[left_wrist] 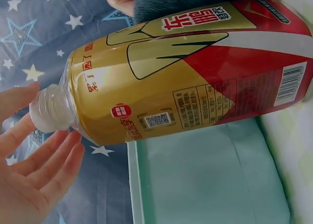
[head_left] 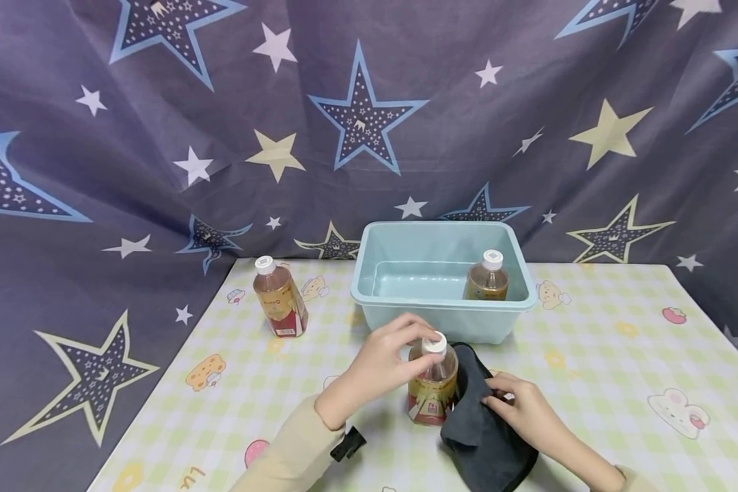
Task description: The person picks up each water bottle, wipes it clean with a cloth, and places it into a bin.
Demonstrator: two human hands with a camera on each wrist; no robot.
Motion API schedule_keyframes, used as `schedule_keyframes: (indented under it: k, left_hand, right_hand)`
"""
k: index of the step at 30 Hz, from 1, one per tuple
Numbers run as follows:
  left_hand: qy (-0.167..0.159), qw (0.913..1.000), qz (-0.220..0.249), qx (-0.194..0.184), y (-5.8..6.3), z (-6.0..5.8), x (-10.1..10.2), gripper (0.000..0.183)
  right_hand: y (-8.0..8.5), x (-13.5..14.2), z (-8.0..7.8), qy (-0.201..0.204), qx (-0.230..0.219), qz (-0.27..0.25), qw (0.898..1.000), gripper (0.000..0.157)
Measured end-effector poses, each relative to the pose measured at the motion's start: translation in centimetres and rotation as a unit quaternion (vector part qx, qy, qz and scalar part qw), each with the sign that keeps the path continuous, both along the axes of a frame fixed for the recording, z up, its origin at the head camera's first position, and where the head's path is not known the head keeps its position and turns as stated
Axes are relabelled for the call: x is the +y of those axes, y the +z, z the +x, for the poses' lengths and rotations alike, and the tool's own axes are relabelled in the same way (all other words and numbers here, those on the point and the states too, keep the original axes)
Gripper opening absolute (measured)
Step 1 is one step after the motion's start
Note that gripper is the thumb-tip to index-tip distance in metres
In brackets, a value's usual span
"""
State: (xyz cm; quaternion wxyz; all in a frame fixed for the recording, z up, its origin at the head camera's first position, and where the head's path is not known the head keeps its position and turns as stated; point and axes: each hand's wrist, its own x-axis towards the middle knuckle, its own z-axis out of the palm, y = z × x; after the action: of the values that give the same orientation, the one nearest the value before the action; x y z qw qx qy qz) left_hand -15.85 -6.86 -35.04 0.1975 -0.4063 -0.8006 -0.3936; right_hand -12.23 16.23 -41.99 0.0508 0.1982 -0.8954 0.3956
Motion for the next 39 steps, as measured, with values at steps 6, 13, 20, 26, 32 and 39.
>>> schedule_keyframes:
  k: [6,13,20,26,32,39]
  left_hand:
    - [0.034,0.9990,0.005,0.030,-0.2,0.2,0.4,0.022]
    - [0.067,0.9973,0.004,0.030,-0.4,0.4,0.8,0.024]
    - [0.047,0.9985,0.022,0.017,-0.6,0.3,0.8,0.023]
    - [0.027,0.9994,0.020,0.002,-0.3,0.3,0.5,0.022]
    - [0.013,0.9998,-0.005,-0.014,-0.2,0.3,0.2,0.023]
    - [-0.023,0.9992,-0.032,-0.012,-0.3,0.2,-0.2,0.021]
  right_hand:
    - [0.5,0.8,0.6,-0.036,0.008,-0.022,0.999,0.015]
    - [0.5,1.4,1.0,-0.058,0.005,-0.037,0.998,0.017]
    - [0.3,1.5,1.2,-0.050,0.045,-0.049,0.997,0.019]
    - [0.3,1.6,1.1,-0.050,0.044,-0.051,0.996,0.019]
    - [0.3,1.5,1.2,-0.048,0.048,-0.051,0.996,0.019]
    - [0.4,1.5,1.2,-0.053,0.029,-0.048,0.997,0.019]
